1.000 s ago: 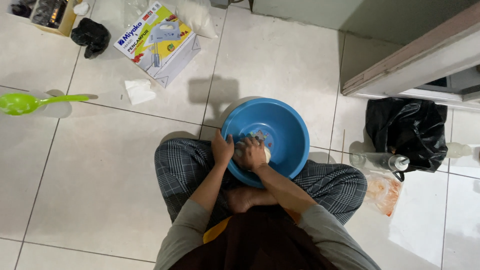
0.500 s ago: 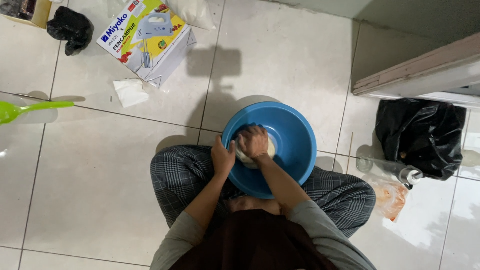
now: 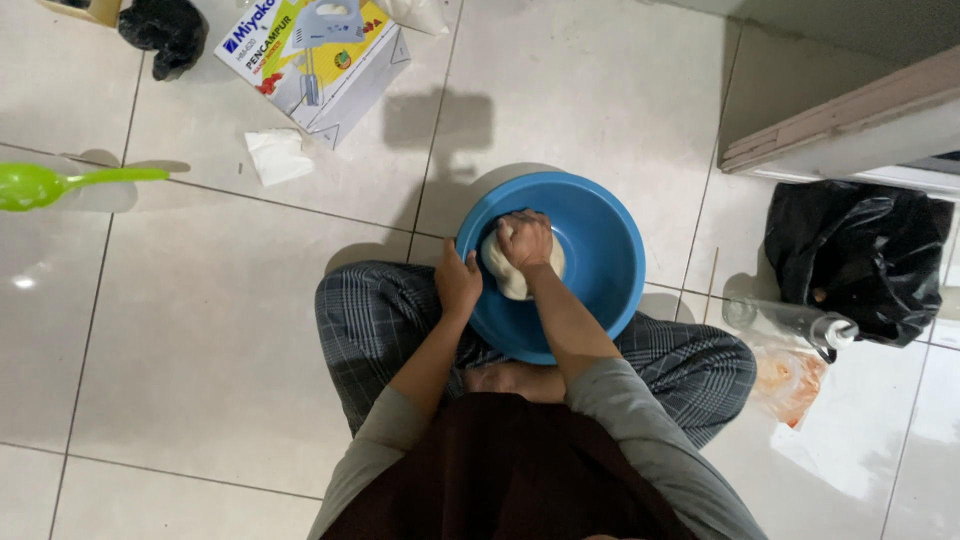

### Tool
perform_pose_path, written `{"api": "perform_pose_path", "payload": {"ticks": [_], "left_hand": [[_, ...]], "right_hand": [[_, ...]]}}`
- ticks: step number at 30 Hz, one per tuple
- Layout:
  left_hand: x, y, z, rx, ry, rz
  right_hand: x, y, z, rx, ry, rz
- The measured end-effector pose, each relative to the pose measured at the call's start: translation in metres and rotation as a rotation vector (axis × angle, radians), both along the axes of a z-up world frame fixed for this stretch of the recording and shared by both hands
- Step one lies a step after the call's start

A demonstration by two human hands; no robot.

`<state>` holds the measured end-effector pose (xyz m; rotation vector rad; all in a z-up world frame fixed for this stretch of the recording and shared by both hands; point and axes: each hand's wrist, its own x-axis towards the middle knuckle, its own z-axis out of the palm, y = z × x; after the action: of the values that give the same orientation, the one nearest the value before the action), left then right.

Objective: Kneading a ball of dough in a blue plastic bowl while sitting on the floor.

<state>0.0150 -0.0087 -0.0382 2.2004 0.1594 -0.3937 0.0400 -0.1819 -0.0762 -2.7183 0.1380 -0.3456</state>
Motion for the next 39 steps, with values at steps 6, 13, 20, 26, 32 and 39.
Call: {"api": "perform_pose_path", "payload": {"ticks": [6, 13, 20, 26, 32, 39], "left_hand": [[0.000, 0.004, -0.009, 0.019, -0.051, -0.017], [-0.025, 0.009, -0.004, -0.087, 0.011, -0.009], [-0.030, 0.013, -0.003, -0.098, 0.028, 0.013], [-0.029, 0.017, 0.024, -0.136, 0.086, 0.002], [-0.027, 0.014, 0.019, -0.126, 0.096, 0.032], [-0.024, 0.014, -0.004, -0.062, 0.067, 0.004]], "right_hand": [[-0.023, 0.017, 0.019, -0.041, 0.180, -0.110], [-0.066, 0.029, 0.009, -0.162, 0.252, -0.156], [-0.094, 0.033, 0.041, -0.115, 0.594, -0.015], [-0.133, 0.021, 0.095, -0.063, 0.557, 0.077], [-0.164, 0.013, 0.093, 0.254, 0.423, -0.063], [-0.166, 0.006, 0.137, 0.684, 0.203, -0.352]]}}
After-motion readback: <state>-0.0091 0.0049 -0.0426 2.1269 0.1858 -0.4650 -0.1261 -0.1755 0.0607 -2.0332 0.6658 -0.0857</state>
